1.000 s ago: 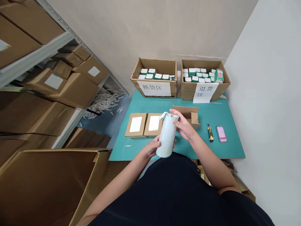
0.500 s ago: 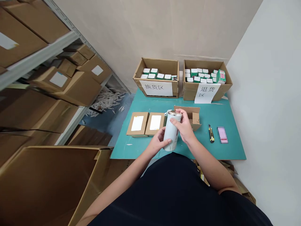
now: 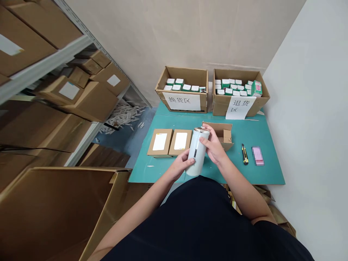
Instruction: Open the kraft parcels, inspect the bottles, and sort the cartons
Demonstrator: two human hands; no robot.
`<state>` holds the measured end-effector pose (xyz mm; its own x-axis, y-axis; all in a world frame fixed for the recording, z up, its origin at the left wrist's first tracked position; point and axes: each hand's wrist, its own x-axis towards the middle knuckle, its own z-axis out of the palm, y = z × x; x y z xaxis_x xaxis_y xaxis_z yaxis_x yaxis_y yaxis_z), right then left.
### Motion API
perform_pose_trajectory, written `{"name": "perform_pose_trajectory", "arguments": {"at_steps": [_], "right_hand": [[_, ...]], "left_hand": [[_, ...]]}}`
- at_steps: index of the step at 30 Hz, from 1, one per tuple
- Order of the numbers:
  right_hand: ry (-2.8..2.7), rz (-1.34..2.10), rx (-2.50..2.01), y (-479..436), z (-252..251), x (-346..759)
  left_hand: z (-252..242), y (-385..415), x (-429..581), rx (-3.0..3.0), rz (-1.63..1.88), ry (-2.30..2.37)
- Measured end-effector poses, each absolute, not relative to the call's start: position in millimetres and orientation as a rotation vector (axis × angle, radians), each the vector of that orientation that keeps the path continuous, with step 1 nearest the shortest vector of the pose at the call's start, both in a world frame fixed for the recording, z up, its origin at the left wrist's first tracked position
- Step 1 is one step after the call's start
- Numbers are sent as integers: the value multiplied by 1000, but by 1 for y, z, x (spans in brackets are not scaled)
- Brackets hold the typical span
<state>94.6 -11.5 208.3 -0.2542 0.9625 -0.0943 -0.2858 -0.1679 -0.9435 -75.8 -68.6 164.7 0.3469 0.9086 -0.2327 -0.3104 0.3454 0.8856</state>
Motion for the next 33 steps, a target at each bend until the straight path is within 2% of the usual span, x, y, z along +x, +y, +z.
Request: {"name": "perform_pose_trajectory", "arguments": {"at_steps": [6,12,18,24,30,33], "right_hand": [[-1081,1787,-884,-9,205,99],[-1068,1545,-975,-10,203,94],[-1131,1849,-733,-11,213,94],[-1211,1474,-999,-11,213,91],[-1203,1811,-825,-9,219,96],[-1175,1663,-902,-9,217,93]], "left_hand": [[163,-72,-78,770,818,642],[161,-70,-78,1054,965,1084],[168,-77,-82,768,660,473],[162,-72,-80,980,958,999],[162,-76,-87,701,689,490],[162,-75,-85,803,819,685]]}}
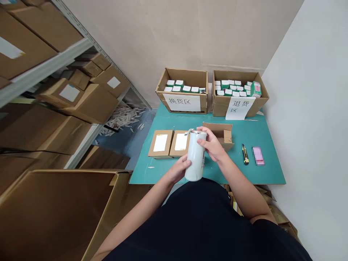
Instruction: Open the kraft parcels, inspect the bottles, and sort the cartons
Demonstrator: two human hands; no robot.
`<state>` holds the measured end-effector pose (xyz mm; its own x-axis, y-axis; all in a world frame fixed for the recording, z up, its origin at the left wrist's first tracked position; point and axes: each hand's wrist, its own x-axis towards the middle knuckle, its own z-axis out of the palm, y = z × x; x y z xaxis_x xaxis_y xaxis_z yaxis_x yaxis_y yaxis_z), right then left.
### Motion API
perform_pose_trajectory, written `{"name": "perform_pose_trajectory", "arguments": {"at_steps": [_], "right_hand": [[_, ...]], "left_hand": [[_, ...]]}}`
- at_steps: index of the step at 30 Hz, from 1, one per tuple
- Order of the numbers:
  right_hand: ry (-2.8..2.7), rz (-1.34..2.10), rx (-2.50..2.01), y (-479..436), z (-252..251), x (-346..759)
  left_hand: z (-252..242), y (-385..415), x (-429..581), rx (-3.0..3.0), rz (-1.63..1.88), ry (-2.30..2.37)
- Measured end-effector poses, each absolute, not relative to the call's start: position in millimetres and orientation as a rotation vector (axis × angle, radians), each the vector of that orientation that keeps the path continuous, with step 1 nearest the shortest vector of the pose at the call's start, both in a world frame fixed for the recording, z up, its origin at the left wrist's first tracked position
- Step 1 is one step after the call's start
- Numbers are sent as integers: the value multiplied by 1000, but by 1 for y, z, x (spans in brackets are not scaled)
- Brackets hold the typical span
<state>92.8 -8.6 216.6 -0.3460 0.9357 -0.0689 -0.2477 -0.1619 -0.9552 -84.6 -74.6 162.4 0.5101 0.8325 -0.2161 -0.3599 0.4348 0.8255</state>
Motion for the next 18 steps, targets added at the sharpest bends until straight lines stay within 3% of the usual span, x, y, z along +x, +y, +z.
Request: {"name": "perform_pose_trajectory", "arguments": {"at_steps": [3,9,18], "right_hand": [[-1163,1506,-973,-11,216,89],[-1128,1787,-909,-10,217,94],[-1399,1700,-957,-13,217,99]], "left_hand": [[163,-74,-81,886,931,871],[160,-78,-83,685,744,539],[140,-74,-89,1021,862,845]]}}
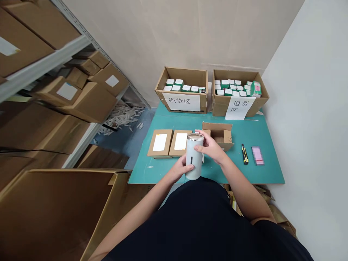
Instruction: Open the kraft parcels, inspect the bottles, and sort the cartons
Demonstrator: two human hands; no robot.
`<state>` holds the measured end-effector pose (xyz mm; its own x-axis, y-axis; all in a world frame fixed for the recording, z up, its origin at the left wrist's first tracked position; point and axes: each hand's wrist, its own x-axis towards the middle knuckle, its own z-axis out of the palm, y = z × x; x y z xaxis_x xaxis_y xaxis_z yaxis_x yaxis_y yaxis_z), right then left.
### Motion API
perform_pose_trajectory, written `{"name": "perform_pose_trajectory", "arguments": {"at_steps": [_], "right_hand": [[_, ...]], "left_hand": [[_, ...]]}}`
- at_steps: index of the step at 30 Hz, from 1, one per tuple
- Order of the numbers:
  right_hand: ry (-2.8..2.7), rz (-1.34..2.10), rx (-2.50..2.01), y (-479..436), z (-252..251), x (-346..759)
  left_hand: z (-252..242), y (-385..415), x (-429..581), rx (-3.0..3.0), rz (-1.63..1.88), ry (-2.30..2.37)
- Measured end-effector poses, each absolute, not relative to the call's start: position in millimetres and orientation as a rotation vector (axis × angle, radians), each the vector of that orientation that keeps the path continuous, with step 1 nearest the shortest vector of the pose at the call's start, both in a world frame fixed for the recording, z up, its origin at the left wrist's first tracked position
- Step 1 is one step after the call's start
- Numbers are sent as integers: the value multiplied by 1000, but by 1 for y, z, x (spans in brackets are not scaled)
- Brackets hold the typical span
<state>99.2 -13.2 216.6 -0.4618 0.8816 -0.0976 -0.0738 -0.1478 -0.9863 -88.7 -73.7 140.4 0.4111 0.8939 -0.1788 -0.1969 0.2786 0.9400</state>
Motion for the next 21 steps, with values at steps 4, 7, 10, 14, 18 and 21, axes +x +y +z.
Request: {"name": "perform_pose_trajectory", "arguments": {"at_steps": [4,7,10,14,18,21], "right_hand": [[-1661,1566,-1100,-29,220,110],[-1864,1301,-1306,-50,222,116],[-2019,1186,-1504,-72,224,117],[-2081,1204,-1660,-94,220,119],[-2018,1149,-1726,-103,211,129],[-1999,1110,-1738,-102,205,132]], "left_hand": [[132,-81,-89,1263,879,999],[124,-87,-87,1446,820,1077],[115,-93,-87,1621,747,1121],[101,-96,-98,1796,700,1060],[79,-91,-111,1772,815,1293],[59,-78,-111,1621,823,1623]]}}
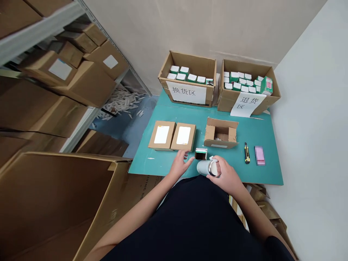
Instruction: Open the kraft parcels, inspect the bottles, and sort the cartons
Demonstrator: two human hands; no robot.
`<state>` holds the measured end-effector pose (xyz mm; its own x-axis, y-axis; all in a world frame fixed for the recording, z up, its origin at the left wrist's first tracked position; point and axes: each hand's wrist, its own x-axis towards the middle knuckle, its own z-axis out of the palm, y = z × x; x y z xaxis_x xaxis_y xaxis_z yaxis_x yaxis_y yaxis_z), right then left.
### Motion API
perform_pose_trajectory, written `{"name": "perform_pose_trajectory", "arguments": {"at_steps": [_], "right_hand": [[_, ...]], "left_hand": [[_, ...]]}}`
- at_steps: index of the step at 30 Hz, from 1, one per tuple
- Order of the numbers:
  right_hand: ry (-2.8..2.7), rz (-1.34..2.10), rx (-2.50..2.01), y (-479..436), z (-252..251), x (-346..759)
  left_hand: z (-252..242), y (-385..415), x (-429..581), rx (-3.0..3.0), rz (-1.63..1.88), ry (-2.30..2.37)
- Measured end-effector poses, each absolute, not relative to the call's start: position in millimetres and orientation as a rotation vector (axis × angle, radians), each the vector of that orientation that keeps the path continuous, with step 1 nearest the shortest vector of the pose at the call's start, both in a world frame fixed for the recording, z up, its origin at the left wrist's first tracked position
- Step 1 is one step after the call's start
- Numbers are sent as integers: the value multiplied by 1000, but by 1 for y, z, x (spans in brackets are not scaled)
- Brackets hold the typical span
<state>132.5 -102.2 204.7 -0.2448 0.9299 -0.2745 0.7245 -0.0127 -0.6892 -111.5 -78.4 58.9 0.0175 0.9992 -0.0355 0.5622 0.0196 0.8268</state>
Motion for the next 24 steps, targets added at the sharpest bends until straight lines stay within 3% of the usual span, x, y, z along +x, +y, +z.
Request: {"name": "perform_pose_trajectory", "arguments": {"at_steps": [9,24], "right_hand": [[-2077,1062,-1679,-91,198,119],[-2449,788,-1179,-71,164,117]], "left_hand": [[32,-24,-96,1726,477,1572],[10,-7,-96,1573,616,1483]]}}
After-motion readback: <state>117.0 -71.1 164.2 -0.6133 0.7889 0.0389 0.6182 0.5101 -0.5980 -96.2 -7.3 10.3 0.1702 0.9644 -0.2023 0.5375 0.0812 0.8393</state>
